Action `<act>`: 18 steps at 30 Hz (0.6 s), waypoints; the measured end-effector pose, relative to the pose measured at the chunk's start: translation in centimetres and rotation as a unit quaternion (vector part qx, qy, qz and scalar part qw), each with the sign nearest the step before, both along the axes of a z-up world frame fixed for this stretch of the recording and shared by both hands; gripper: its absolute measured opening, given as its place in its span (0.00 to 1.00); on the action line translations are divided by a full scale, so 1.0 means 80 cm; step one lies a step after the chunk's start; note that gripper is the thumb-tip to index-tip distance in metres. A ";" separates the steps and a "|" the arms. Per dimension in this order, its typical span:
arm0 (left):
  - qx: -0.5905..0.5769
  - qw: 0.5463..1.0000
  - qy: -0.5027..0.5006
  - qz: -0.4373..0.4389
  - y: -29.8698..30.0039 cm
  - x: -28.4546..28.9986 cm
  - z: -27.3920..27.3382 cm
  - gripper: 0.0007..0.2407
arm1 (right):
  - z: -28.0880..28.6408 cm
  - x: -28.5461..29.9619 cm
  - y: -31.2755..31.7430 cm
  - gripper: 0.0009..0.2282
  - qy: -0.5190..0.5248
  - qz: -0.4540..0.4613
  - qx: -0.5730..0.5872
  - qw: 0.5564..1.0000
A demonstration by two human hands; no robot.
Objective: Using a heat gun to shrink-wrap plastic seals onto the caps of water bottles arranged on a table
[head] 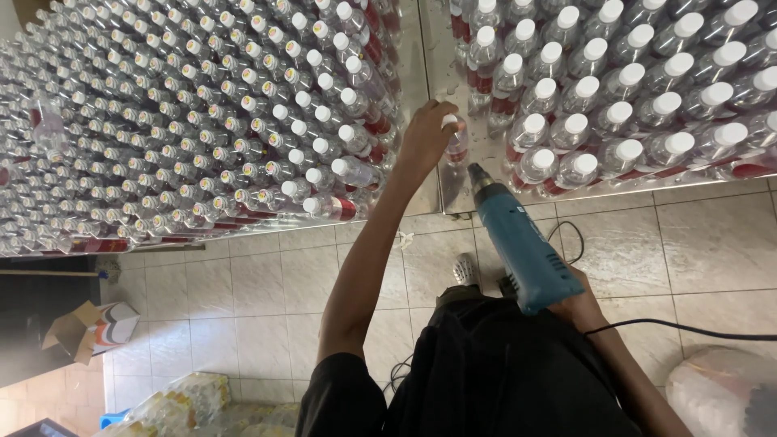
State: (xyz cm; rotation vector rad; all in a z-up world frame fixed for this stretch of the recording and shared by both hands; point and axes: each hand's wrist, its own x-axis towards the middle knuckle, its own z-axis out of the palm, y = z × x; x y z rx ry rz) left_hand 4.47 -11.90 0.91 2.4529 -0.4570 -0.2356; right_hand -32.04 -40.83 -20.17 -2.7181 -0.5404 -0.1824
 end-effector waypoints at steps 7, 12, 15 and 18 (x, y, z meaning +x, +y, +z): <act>0.106 0.993 -0.041 0.027 -0.016 -0.013 0.035 0.16 | -0.039 0.008 -0.004 0.20 0.007 -0.022 -0.027 0.999; 0.088 0.996 -0.013 0.009 -0.016 -0.012 0.010 0.11 | -0.011 0.004 0.005 0.24 0.039 -0.045 0.121 0.991; 0.053 0.998 0.009 -0.014 -0.006 -0.017 0.020 0.10 | -0.013 -0.007 0.002 0.28 0.031 -0.050 0.114 0.992; 0.076 0.997 0.003 -0.032 -0.004 -0.010 0.033 0.13 | -0.011 0.004 0.003 0.29 0.023 -0.045 0.083 0.995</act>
